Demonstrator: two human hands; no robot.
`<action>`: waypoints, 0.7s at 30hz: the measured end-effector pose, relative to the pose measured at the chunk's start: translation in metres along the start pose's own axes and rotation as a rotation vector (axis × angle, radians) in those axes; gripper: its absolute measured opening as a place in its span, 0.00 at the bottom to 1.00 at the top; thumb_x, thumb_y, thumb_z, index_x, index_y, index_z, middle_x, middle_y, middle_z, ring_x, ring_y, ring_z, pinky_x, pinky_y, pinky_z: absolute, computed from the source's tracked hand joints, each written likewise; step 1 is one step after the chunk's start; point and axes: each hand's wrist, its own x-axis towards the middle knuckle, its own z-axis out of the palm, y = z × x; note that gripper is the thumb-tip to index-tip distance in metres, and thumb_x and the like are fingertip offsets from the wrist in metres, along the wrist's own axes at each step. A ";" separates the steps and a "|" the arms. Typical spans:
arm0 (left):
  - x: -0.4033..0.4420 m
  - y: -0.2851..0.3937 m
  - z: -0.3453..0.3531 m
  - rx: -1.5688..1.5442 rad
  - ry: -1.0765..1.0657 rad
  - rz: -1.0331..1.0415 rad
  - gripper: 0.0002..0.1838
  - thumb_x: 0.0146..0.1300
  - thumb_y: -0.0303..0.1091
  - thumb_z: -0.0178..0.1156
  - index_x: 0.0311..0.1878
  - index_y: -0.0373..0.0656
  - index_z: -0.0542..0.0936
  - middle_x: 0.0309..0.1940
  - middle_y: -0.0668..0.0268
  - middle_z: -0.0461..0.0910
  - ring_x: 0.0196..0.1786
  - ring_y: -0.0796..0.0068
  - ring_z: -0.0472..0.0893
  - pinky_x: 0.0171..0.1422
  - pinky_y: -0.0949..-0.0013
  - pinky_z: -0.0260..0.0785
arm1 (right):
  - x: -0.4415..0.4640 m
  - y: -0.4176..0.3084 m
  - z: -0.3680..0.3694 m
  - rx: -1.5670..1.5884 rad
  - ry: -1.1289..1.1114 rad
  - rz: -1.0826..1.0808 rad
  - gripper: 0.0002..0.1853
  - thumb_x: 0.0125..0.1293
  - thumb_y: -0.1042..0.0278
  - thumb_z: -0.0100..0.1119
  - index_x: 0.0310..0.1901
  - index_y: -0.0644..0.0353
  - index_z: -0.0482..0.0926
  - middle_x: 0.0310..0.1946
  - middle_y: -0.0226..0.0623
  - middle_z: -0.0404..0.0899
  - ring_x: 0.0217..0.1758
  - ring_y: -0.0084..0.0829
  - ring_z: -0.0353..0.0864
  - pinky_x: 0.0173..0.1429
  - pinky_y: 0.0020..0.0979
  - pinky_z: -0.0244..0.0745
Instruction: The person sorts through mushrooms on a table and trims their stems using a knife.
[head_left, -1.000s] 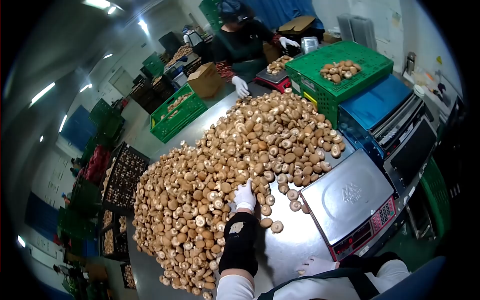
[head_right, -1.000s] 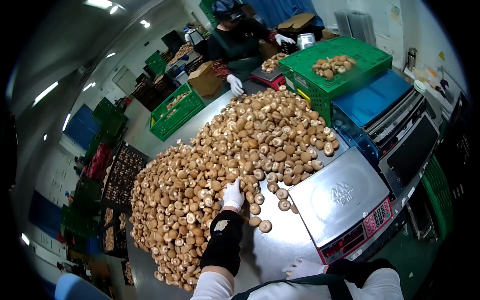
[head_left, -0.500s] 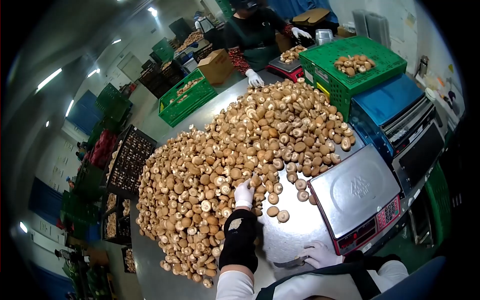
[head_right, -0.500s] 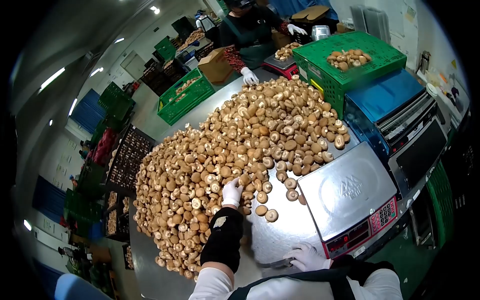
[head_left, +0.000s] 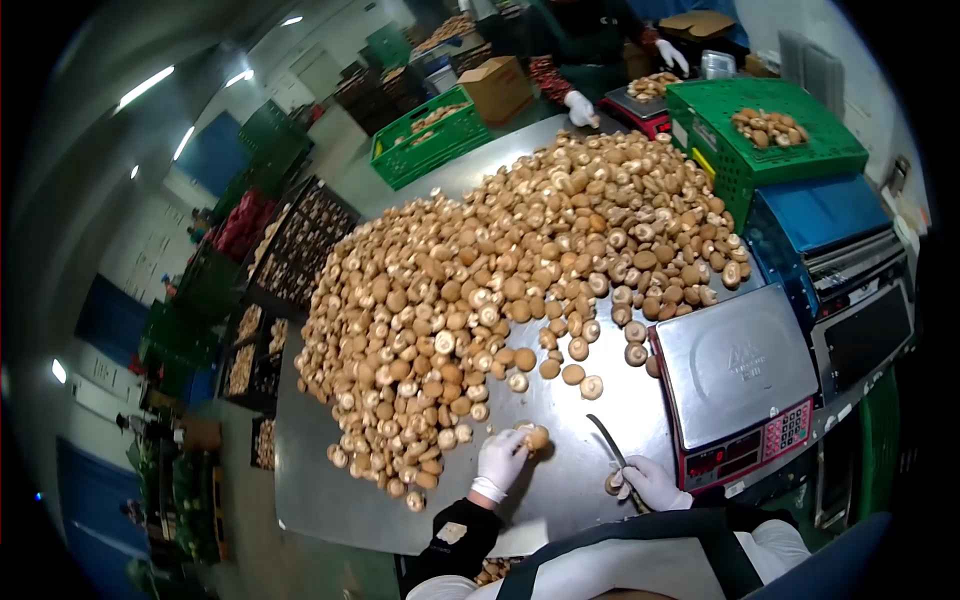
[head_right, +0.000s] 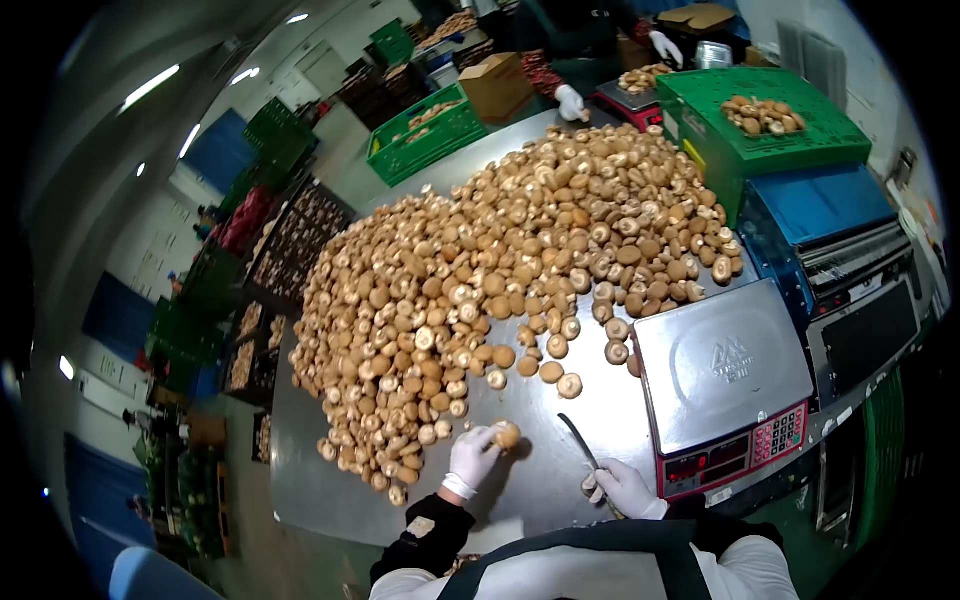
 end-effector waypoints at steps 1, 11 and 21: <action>-0.013 0.003 0.003 0.096 -0.036 0.010 0.12 0.53 0.30 0.61 0.43 0.46 0.82 0.32 0.61 0.80 0.39 0.56 0.79 0.43 0.58 0.72 | -0.001 -0.003 0.003 0.088 -0.011 0.056 0.12 0.72 0.70 0.45 0.51 0.68 0.72 0.33 0.38 0.79 0.27 0.24 0.78 0.35 0.23 0.75; 0.046 0.010 0.023 -0.175 0.246 -0.139 0.12 0.57 0.28 0.56 0.44 0.41 0.79 0.42 0.55 0.81 0.45 0.52 0.80 0.50 0.59 0.73 | -0.025 -0.008 0.014 0.098 -0.102 0.272 0.12 0.67 0.69 0.54 0.51 0.59 0.73 0.24 0.25 0.72 0.19 0.17 0.71 0.23 0.20 0.68; 0.194 -0.031 0.098 -0.051 0.179 -0.033 0.17 0.59 0.31 0.57 0.53 0.47 0.78 0.57 0.48 0.72 0.56 0.46 0.73 0.61 0.56 0.67 | -0.070 -0.035 -0.015 -0.025 0.239 0.237 0.13 0.67 0.69 0.57 0.50 0.65 0.76 0.23 0.27 0.75 0.19 0.16 0.72 0.24 0.18 0.66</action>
